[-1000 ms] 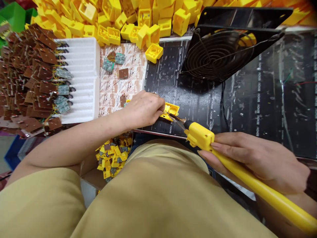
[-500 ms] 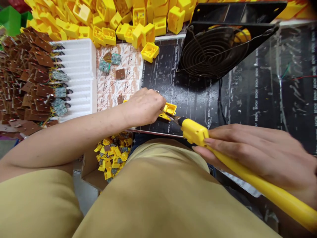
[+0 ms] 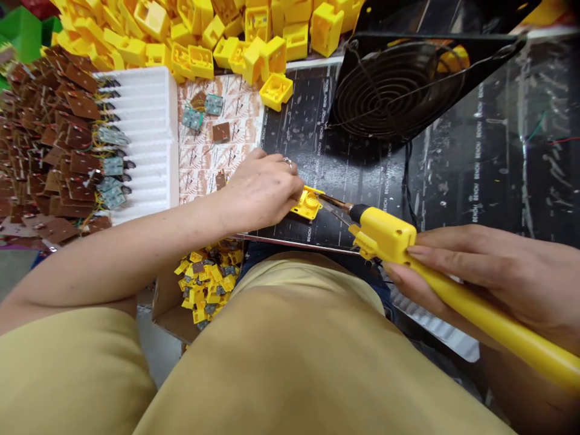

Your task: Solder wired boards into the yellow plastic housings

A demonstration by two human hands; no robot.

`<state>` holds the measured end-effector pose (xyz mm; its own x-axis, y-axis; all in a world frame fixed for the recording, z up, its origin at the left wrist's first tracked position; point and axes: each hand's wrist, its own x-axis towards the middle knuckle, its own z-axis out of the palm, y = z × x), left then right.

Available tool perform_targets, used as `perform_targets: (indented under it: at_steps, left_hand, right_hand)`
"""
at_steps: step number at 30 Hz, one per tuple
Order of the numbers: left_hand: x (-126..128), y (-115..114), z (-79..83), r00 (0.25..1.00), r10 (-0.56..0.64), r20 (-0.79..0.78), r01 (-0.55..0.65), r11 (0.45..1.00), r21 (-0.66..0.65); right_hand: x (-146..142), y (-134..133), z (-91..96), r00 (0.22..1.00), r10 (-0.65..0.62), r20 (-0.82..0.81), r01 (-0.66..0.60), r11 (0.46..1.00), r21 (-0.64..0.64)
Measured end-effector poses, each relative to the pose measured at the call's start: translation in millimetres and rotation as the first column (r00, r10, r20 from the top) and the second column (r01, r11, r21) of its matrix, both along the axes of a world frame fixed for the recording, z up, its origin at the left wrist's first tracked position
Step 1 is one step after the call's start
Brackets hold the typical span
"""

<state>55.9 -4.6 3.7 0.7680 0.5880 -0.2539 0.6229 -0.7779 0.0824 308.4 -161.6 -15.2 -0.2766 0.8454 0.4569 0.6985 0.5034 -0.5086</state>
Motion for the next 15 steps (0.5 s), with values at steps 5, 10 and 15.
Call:
perform_targets:
  at_steps: [5,10,15]
  left_hand:
    - [-20,0,-10.8,0.93,0.213,0.298,-0.16,0.968,-0.191]
    - [-22,-3,-15.8,0.891,0.303,0.338,-0.206,0.933,-0.294]
    - [-22,-5,-14.9,0.902,0.316,0.294,-0.204,0.912,-0.355]
  right_hand:
    - [5,3,-11.8,0.996,-0.033,0.083,0.031,0.999,0.015]
    - [1,5,-6.6,0.983,-0.057,0.174,0.049,0.998,0.048]
    - [4,6,-4.6,0.977,0.0,0.212,-0.004,1.0,0.016]
